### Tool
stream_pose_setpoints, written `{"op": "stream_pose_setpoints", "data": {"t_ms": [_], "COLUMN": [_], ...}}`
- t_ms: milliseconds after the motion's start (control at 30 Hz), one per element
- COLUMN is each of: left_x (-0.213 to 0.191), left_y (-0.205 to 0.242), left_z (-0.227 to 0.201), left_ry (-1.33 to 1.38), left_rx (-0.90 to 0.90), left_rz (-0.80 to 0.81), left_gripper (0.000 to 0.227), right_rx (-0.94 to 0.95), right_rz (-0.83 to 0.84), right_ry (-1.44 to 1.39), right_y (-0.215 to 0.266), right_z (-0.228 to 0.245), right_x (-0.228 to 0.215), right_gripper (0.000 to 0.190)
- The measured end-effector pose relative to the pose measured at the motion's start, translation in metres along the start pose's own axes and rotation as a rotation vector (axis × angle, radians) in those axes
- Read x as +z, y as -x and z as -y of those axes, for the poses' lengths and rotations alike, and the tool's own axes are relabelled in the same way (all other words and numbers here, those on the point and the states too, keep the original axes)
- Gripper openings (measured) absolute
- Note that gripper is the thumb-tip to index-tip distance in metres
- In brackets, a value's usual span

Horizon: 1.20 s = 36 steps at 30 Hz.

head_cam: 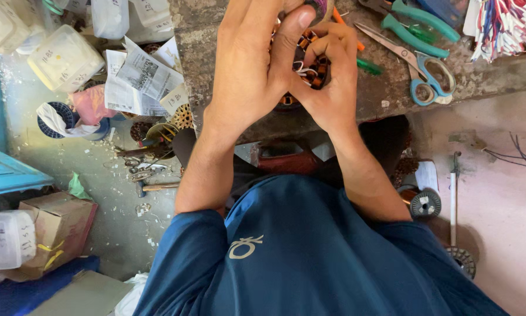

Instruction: The person sits on the floor and works on a motor stator, stripping and twisting copper wires, then connecting them to the stator coils. They use scissors to cut wire and a screwdriver to adjust connections.

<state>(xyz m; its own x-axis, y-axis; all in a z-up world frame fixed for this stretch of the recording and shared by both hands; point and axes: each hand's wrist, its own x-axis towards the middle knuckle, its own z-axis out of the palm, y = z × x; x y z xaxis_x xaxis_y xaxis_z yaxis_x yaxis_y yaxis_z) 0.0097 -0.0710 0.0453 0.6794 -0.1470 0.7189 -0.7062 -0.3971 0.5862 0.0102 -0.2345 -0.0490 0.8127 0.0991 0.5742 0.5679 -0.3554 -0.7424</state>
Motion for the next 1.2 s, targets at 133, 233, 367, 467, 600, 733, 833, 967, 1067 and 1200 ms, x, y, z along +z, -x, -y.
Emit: {"op": "stream_pose_setpoints", "data": {"t_ms": [133, 233, 367, 467, 600, 733, 833, 967, 1067, 1200], "left_x": [0.007, 0.013, 0.018, 0.018, 0.019, 0.021, 0.02, 0.015, 0.012, 0.011], "left_y": [-0.001, -0.001, 0.003, 0.003, 0.002, -0.001, -0.002, -0.004, -0.006, -0.005], "left_z": [0.009, 0.017, 0.024, 0.025, 0.025, 0.025, 0.023, 0.02, 0.02, 0.022], "left_ry": [0.062, 0.048, 0.04, 0.065, 0.082, 0.222, 0.202, 0.212, 0.273, 0.108], "left_rx": [-0.054, -0.057, -0.005, 0.023, -0.013, -0.081, -0.056, -0.106, -0.055, 0.003], "left_rz": [-0.017, -0.012, -0.044, -0.071, -0.073, -0.073, -0.06, 0.032, -0.011, 0.001], "left_gripper": [0.01, 0.01, 0.009, 0.009, 0.01, 0.012, 0.012, 0.011, 0.01, 0.009], "right_rx": [-0.006, -0.043, -0.05, -0.071, -0.046, -0.031, -0.013, -0.011, 0.015, 0.007], "right_rz": [-0.048, -0.139, -0.158, -0.148, -0.134, -0.104, -0.08, -0.1, -0.174, -0.212], "right_ry": [-0.026, -0.009, -0.055, -0.125, -0.148, -0.108, -0.102, -0.068, -0.154, -0.196], "right_y": [0.005, 0.01, 0.012, 0.009, 0.009, 0.01, 0.008, 0.005, 0.006, 0.004], "right_z": [-0.004, -0.005, -0.011, -0.016, -0.018, -0.018, -0.018, -0.012, -0.003, 0.002], "right_x": [0.004, 0.011, 0.017, 0.019, 0.018, 0.015, 0.012, 0.014, 0.021, 0.023], "right_gripper": [0.034, 0.028, 0.03, 0.031, 0.03, 0.031, 0.029, 0.034, 0.03, 0.029]}}
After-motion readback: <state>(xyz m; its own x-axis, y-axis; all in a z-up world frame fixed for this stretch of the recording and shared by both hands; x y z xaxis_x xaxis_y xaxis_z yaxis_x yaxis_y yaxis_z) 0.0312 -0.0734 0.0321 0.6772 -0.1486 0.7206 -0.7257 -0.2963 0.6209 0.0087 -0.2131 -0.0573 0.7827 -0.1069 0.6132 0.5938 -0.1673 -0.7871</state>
